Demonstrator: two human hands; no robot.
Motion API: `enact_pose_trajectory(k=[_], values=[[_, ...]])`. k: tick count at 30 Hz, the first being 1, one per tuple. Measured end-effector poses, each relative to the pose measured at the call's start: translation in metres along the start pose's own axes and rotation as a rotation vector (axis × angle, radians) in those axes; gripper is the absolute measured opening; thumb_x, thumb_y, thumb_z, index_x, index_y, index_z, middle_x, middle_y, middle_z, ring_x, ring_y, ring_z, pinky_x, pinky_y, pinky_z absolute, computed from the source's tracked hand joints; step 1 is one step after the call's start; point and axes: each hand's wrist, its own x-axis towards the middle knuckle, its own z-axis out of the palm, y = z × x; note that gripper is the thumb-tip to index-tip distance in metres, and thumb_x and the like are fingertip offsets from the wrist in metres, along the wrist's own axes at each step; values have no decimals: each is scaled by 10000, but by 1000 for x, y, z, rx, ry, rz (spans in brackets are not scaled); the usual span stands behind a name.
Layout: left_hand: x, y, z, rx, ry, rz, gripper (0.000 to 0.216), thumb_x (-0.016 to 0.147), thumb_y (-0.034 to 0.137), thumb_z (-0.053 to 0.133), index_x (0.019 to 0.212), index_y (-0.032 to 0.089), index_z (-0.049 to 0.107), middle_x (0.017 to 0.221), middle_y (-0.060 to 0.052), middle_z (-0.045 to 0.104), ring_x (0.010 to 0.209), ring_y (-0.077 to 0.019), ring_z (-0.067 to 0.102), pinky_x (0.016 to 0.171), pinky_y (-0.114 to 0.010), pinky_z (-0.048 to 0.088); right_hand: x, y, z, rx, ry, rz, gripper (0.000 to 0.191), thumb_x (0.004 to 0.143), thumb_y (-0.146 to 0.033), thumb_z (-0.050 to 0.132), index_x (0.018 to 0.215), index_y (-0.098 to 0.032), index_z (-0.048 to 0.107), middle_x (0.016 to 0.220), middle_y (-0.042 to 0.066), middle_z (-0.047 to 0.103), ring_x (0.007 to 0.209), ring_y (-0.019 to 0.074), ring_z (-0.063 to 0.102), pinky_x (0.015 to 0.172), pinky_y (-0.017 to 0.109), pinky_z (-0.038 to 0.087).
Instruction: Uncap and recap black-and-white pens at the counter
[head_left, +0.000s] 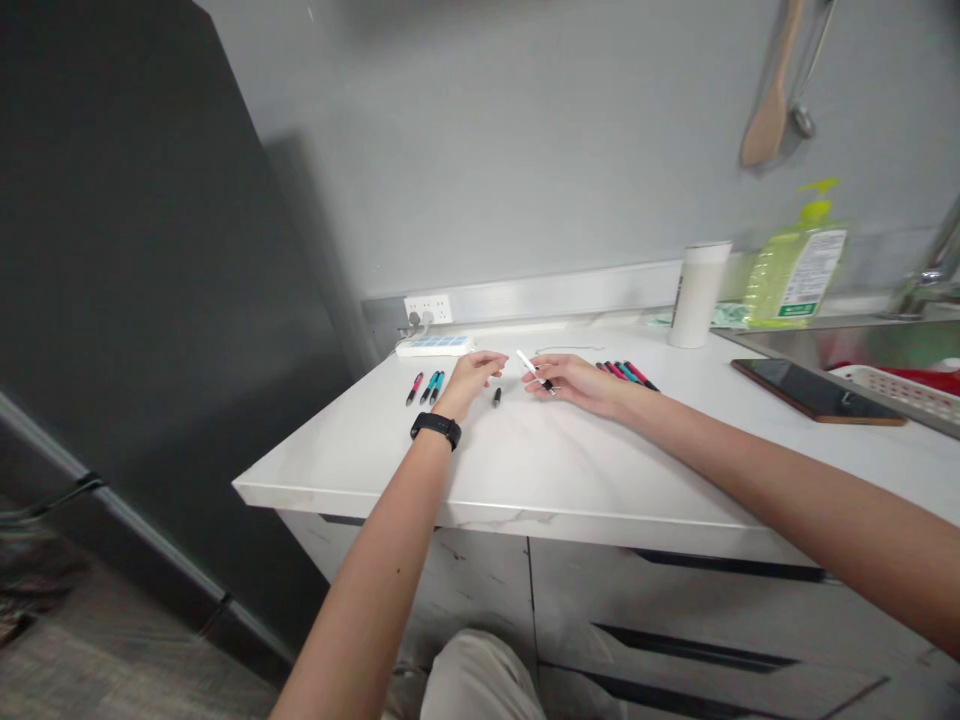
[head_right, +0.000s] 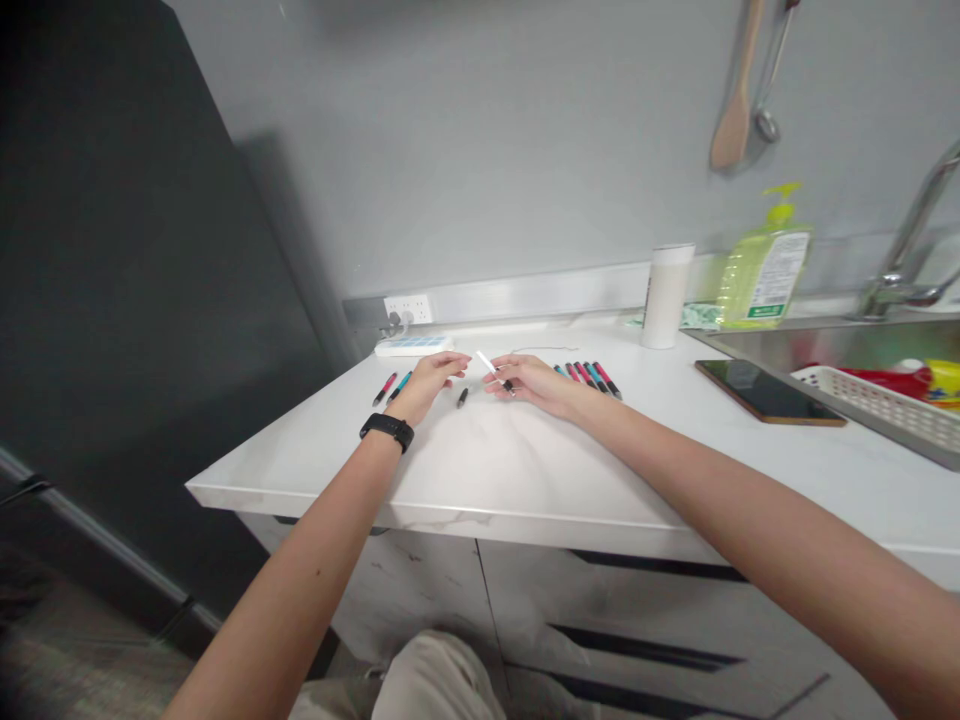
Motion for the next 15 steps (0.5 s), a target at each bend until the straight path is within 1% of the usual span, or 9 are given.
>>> enact_pose_trajectory(k=[4,6,8,10,13,15], values=[[1,-7,-3,-15,89,-192,118,632,242,653,719,166,628,794,-43,643,630,-113,550,553,-243,339,-1,-5,0,63,24,3,181,681,-62,601,836,-154,603,804,37,653,692,107,606,641,221,492],[1,-9,-4,-27,106,-249,113,622,224,655,705,162,610,765,-41,630,603,-106,540,538,-242,334,-3,-8,2,77,19,18,205,660,-50,592,831,-161,592,723,4,612,624,92,562,604,213,466],[0,-10,-4,-39,115,-271,93,624,201,646,695,160,601,740,-38,621,593,-103,535,528,-240,330,-4,-9,2,67,7,19,235,641,-40,583,838,-167,585,673,-17,576,590,87,532,608,215,458],[-1,-9,-3,-49,117,-273,71,633,181,632,689,156,597,734,-36,618,592,-100,538,524,-240,329,-4,-8,2,47,1,0,267,624,-27,578,850,-169,580,670,-21,566,605,91,537,661,228,473],[-3,-8,-3,-53,104,-252,59,642,177,625,687,151,596,751,-42,623,603,-106,548,526,-244,332,-4,-6,0,0,8,-14,266,622,-17,569,845,-161,573,702,-2,586,675,110,581,758,259,487],[-3,-8,-3,-54,92,-238,62,638,182,629,679,151,594,750,-48,627,605,-113,551,527,-250,334,-2,-4,-2,-27,18,10,239,646,-29,561,847,-160,567,756,28,624,724,129,614,800,281,490]])
